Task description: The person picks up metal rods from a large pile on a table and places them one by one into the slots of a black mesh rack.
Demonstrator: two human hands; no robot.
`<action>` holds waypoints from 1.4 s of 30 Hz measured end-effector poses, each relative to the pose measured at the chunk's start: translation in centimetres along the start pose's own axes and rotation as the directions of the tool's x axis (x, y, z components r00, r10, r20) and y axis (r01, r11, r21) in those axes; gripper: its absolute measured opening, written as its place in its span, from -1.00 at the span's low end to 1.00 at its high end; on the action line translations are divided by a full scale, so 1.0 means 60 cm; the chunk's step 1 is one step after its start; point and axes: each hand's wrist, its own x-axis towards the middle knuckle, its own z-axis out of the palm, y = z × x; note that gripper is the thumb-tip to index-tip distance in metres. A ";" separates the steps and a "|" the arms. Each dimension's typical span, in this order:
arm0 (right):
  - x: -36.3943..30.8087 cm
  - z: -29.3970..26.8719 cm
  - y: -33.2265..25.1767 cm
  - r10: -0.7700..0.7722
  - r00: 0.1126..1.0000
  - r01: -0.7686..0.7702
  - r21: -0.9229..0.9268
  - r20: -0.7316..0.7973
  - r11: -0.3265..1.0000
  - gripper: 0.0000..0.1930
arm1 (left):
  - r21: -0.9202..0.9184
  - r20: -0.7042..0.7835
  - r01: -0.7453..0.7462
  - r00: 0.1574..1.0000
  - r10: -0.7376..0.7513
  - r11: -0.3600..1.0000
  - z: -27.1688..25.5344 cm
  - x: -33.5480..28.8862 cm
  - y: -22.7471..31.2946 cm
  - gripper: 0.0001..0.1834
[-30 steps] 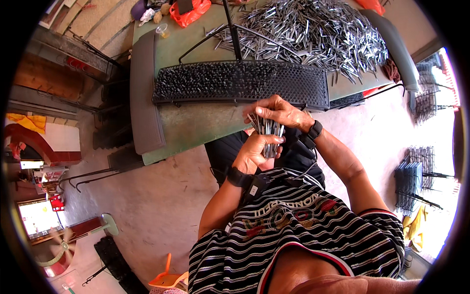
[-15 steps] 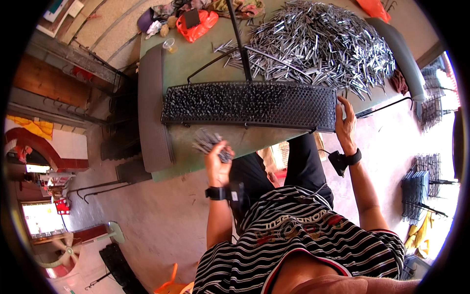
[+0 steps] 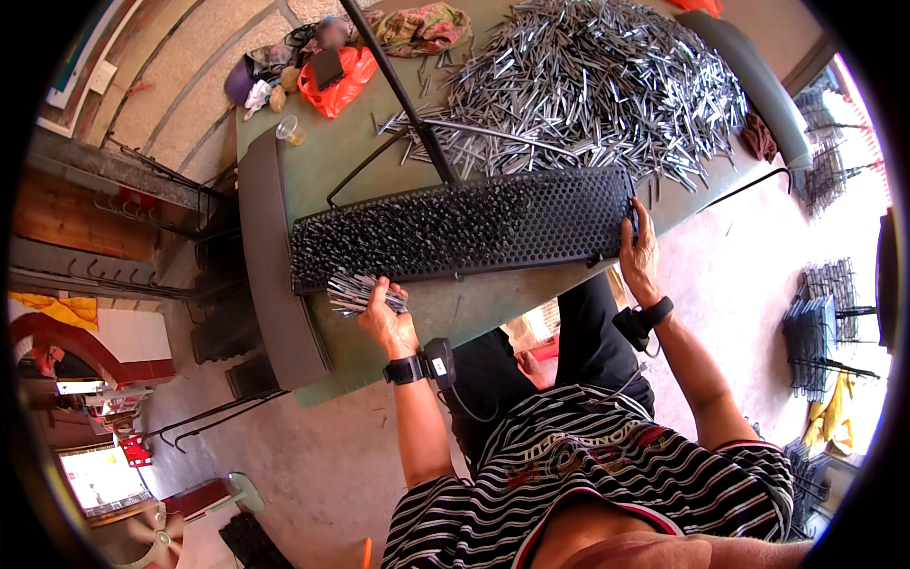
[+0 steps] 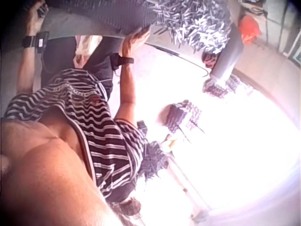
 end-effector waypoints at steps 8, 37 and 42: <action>-0.007 0.007 0.004 -0.081 0.993 0.081 0.008 0.091 0.997 -0.50 | 0.110 0.044 0.043 0.998 -0.048 0.993 0.055 0.023 0.016 -0.86; 0.043 0.043 -0.154 0.049 0.864 -0.398 0.621 0.500 0.675 -0.85 | 0.421 0.394 0.264 0.809 -0.437 0.868 0.134 -0.213 -0.082 -0.76; 0.094 0.050 -0.160 -0.027 0.974 -0.111 0.578 0.224 0.808 -0.89 | 0.417 0.405 0.273 0.798 -0.446 0.867 0.123 -0.209 -0.086 -0.76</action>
